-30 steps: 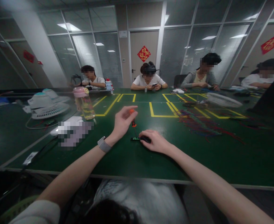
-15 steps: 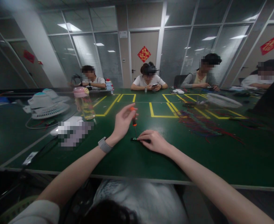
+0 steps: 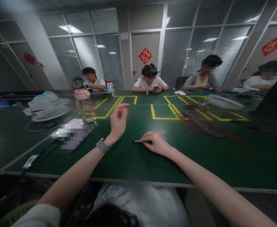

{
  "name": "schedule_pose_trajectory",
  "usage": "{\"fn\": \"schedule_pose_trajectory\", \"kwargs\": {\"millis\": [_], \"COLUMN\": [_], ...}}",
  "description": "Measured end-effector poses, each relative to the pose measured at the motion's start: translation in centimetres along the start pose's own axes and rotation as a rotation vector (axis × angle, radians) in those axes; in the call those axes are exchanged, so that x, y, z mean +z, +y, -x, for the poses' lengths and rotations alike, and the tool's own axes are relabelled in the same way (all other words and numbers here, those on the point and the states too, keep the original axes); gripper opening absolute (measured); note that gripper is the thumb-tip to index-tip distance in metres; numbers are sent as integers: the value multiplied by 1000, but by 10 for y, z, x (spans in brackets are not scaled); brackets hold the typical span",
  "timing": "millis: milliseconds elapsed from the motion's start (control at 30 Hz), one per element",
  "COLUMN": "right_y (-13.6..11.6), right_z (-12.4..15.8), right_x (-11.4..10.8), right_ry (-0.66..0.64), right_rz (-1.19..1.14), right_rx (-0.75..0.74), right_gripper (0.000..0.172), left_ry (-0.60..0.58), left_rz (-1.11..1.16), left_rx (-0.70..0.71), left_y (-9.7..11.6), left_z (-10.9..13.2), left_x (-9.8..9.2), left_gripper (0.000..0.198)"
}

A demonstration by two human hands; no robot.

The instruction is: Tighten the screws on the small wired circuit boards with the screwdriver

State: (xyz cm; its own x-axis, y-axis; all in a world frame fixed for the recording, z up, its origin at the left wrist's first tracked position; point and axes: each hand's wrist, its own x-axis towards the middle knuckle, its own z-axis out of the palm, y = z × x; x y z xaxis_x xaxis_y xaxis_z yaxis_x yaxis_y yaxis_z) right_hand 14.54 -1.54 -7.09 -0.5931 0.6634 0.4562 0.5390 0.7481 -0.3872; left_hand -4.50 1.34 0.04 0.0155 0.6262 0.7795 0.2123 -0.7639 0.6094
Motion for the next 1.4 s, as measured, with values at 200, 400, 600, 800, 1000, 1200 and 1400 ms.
{"fn": "schedule_pose_trajectory", "kwargs": {"millis": [200,400,600,800,1000,1200,1400], "right_y": [4,7,7,5,1,1,-3], "right_z": [0,-1,-2,-5,-9,-10,-11], "right_x": [-1,3,8,8,4,2,-4], "right_ry": [38,61,88,101,82,70,156], "right_rz": [40,56,14,-12,-44,-41,-39], "right_rx": [56,6,2,27,13,-24,22], "right_gripper": [21,19,18,16,15,16,15], "left_ry": [-750,-1068,-1125,-1118,-1108,-1119,-1112], "left_rz": [-404,-592,-569,-589,-677,-737,-778], "left_rx": [-5,-84,-113,-111,-69,-46,-12], "left_y": [-10,-22,-27,-27,-23,-19,-20], "left_z": [6,11,11,13,14,14,16], "left_x": [2,0,1,3,5,6,7], "left_gripper": [26,32,23,26,25,26,27]}}
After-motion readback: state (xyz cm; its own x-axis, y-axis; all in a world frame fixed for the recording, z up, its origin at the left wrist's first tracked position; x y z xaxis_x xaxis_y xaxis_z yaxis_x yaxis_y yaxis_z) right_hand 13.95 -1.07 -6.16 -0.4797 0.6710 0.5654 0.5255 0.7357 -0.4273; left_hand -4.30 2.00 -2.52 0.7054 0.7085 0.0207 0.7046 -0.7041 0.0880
